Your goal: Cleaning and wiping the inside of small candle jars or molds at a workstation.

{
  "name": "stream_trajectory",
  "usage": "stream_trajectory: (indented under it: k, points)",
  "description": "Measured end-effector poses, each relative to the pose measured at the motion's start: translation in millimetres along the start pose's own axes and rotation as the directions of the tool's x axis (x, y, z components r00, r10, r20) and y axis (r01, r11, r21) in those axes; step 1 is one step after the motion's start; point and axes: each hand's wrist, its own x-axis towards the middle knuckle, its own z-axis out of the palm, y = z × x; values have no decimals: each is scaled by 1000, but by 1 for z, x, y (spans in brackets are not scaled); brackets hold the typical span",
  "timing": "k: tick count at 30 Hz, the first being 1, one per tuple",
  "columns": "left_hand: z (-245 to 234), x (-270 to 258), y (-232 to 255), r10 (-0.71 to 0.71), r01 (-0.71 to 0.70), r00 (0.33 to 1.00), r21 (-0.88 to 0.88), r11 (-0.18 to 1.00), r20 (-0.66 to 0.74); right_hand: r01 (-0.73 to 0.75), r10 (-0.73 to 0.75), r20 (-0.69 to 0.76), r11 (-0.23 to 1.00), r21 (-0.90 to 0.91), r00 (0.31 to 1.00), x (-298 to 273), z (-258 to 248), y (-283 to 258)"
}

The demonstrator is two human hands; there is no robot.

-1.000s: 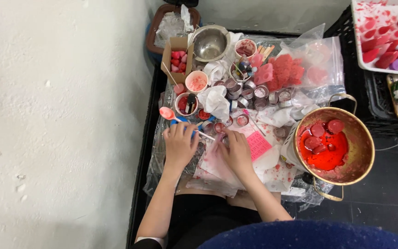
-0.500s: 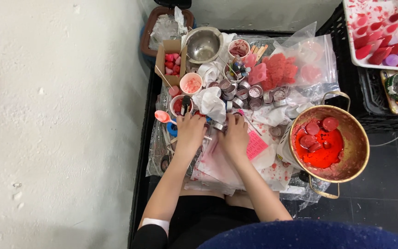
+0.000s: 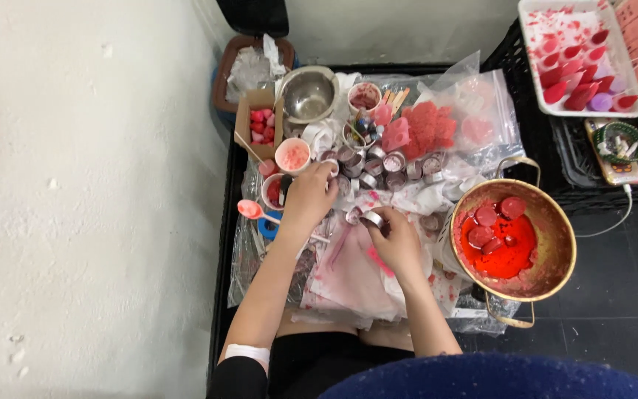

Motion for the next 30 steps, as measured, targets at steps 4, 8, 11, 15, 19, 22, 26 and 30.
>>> stream_trajectory:
  k: [4, 8, 11, 15, 19, 22, 26, 30]
  points:
    - [34, 27, -27, -24, 36, 994, 111, 993, -110, 123, -132, -150, 990, -68, 980, 28, 6, 1]
    - [30, 33, -19, -38, 47, 986, 51, 998, -163, 318, -313, -317, 947, -37, 896, 86, 26, 16]
    - [26, 19, -19, 17, -3, 997, 169, 986, -79, 407, -394, -390, 912, -54, 832, 108, 34, 19]
    - [27, 2, -31, 159, -168, 985, 197, 966, 64, 456, -414, -439, 890, -12, 797, 119, 38, 5]
    - [27, -1, -47, 172, -193, 980, 271, 943, 97, 469, -496, -403, 867, -171, 770, 127, 43, 6]
    - [5, -1, -42, 111, -120, 992, 236, 964, 51, 486, -498, -247, 867, -111, 831, 122, 42, 14]
    - [-38, -5, -17, 75, -73, 981, 22, 997, -177, 484, -531, -327, 847, -220, 782, 94, 32, 11]
    - [-65, -11, -3, -98, 3, 946, -294, 956, -309, 336, -387, -231, 913, -232, 893, 54, 31, 9]
